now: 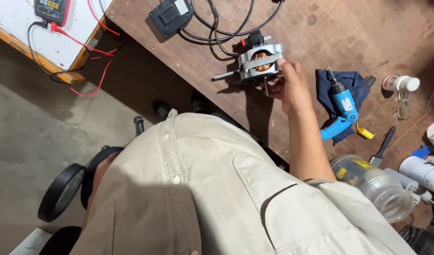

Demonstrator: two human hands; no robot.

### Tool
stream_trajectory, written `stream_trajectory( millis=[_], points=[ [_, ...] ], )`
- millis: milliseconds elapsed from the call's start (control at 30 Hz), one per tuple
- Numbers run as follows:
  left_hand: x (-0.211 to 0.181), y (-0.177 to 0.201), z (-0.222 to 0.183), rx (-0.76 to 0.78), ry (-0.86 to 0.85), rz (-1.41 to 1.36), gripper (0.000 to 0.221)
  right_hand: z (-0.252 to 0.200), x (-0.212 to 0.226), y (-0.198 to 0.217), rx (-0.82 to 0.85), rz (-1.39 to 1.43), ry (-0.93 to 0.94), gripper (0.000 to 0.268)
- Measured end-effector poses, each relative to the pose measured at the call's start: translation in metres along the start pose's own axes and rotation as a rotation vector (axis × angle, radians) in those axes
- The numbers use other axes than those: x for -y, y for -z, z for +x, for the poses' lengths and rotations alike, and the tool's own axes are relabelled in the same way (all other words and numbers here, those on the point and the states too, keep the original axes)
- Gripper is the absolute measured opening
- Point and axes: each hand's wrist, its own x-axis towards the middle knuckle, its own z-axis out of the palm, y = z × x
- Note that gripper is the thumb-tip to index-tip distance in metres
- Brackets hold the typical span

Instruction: Attaching a black plastic rear guard to an electric motor assembly using an electric screwdriver and screws.

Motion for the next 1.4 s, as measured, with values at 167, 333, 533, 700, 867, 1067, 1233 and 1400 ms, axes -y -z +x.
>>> stream_trajectory(
  millis=[167,333,533,700,867,1067,1233,1400],
  points=[
    [-0.006,-0.003,0.009,0.058,0.035,-0.075,0.058,-0.025,-0.039,0.008,0.062,0.229,0.058,0.08],
    [-0.244,0.044,-0.072,0.02,-0.029,-0.213,0.054,-0.087,-0.041,-0.014,0.08,0.569,0.175,0.093],
    [-0.383,0.043,-0.019,0.183,-0.482,-0.188,0.053,-0.079,-0.083,-0.013,0.164,0.727,0.241,0.114],
    [-0.454,-0.001,0.004,0.471,-0.408,-0.288,0.111,-0.075,-0.114,-0.019,0.403,0.912,0.131,0.084],
    [-0.478,-0.044,-0.005,0.57,-0.445,-0.381,0.125,-0.068,-0.143,-0.044,0.571,1.087,0.019,0.08],
    [-0.474,-0.052,0.02,0.38,-0.399,-0.383,0.102,-0.078,-0.109,-0.069,0.661,1.018,-0.031,0.082],
    [-0.485,-0.035,0.007,0.179,-0.646,0.032,0.099,-0.056,-0.134,-0.069,0.633,0.849,-0.146,0.088],
    [-0.499,-0.024,-0.019,0.176,-0.715,0.191,0.09,-0.044,-0.149,-0.064,0.716,0.757,-0.171,0.079]
  ],
)
